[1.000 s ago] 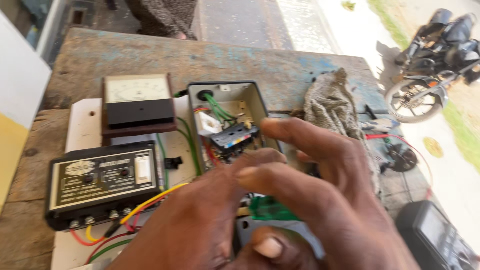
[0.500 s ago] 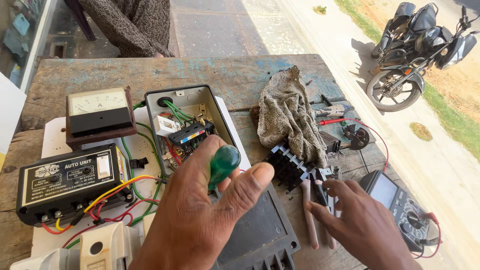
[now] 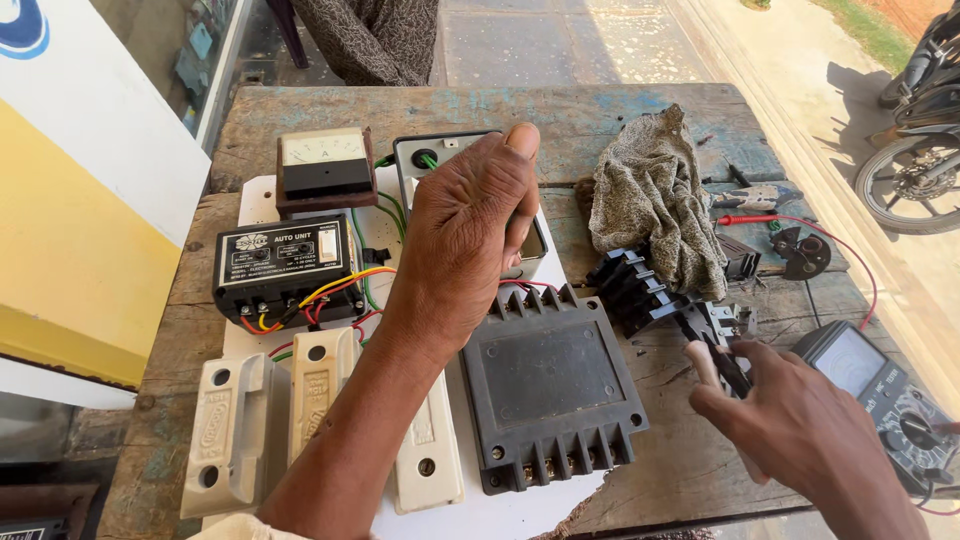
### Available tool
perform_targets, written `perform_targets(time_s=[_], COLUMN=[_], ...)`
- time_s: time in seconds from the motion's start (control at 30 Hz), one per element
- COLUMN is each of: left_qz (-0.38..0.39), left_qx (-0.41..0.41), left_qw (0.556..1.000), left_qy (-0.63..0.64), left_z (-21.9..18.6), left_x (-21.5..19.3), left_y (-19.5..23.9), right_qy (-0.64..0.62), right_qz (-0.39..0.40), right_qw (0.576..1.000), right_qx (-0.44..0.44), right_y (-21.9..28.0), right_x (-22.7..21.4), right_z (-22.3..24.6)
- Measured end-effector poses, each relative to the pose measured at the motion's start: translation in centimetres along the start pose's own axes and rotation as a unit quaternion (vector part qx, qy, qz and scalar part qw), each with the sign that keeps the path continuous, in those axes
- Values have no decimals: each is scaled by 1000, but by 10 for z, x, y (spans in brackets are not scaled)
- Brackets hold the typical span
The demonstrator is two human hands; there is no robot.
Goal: The person uses a screwdriver and pliers to manipulate wires and components inside an electrical box on a workbench. They unscrew terminals, strip wire ends, and reattach wires to different connection points throughout the episode.
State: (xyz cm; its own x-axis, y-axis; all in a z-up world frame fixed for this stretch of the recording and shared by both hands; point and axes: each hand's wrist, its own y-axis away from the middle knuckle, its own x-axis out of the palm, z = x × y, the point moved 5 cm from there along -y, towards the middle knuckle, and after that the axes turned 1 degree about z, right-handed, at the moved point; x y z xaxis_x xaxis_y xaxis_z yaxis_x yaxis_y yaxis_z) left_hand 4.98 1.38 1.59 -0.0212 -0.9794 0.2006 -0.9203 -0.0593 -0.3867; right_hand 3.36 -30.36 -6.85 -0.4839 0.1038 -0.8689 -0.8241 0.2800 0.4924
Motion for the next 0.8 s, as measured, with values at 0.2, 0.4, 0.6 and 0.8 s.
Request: perform_targets(time_s=[0.2,0.4,0.6,0.8], left_qz=[-11,8,17,27], left_qx=[25,23,13,-41], left_qw=[990,991,992,994], left_qy=[-136,-129,-126,-96], left_z=[-3,1,-2,-1], left_x=[-9,-11,-11,-10], left_y=[-1,2,-1,0], right_qy=[-65,-538,-467,-100], right_qz=[26,263,45,-197], right_qw=[989,716,814,845], right_qx=[-132,-357,-343,-488], right_y=[-52,-63,22,90], right_x=[51,56,10,-95], right_z=[-106,-118,-10,104])
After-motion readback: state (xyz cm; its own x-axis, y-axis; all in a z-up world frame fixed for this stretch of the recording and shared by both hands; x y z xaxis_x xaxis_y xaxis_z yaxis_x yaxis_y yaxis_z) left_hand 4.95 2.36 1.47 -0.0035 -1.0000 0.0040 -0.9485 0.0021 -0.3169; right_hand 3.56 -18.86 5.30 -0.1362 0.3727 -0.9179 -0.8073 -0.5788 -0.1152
